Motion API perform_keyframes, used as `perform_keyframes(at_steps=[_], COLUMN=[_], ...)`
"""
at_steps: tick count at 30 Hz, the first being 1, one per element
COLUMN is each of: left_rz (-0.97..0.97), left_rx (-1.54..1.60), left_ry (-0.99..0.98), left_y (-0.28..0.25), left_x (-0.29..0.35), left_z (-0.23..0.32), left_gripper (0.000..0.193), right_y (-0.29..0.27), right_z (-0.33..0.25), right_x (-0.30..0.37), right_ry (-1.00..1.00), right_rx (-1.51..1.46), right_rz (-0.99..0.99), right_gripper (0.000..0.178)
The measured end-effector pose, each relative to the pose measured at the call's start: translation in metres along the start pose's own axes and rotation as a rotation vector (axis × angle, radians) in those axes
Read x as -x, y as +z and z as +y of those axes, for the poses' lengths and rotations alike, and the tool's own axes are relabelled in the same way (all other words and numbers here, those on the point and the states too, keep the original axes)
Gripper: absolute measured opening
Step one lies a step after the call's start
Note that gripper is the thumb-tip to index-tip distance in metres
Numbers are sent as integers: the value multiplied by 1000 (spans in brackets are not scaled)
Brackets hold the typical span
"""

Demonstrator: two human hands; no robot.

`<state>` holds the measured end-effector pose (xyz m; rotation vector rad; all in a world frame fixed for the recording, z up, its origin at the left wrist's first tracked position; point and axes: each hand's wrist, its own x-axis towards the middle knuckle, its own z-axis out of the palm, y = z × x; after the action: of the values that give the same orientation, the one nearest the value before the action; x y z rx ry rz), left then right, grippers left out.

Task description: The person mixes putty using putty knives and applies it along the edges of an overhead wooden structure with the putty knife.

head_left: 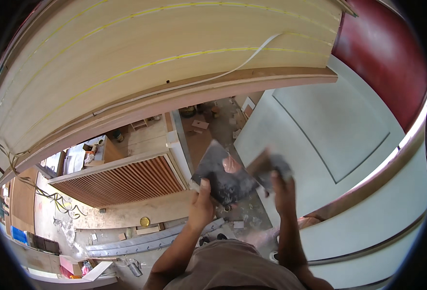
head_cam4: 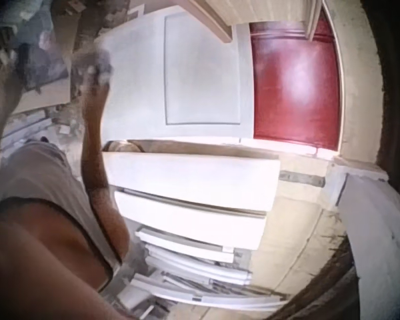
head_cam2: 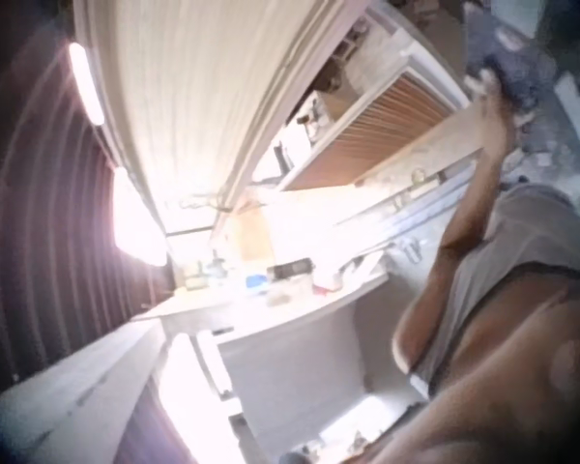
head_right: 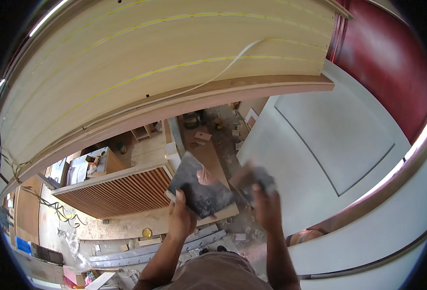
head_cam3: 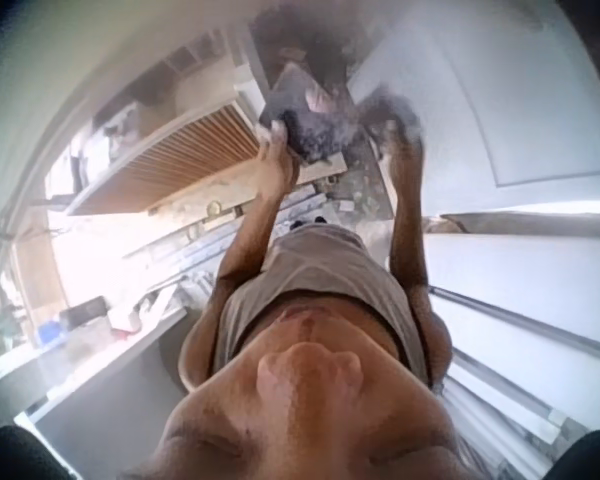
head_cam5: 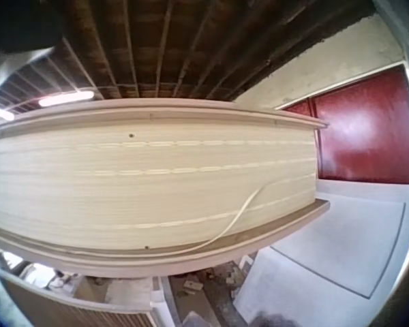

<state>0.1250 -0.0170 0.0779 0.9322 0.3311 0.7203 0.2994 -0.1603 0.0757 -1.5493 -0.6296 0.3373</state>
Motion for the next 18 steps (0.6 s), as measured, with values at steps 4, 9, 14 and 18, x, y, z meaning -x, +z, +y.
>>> perform_keyframes(at_steps=[4, 9, 14, 18], left_rz=[-13, -202, -375, -561], left_rx=[-361, -411, -858, -1149], left_ry=[359, 458, 877, 994], left_y=[-7, 8, 10, -6], left_x=[-11, -18, -46, -63], left_z=[-23, -5, -2, 6], left_gripper=[27, 35, 44, 69], right_y=[-1, -13, 2, -6], right_z=[-49, -57, -60, -54], right_x=[26, 24, 21, 19], right_ry=[180, 199, 288, 154], right_rx=[-694, -842, -600, -460], right_rz=[223, 205, -78, -105], right_gripper=[29, 27, 39, 33])
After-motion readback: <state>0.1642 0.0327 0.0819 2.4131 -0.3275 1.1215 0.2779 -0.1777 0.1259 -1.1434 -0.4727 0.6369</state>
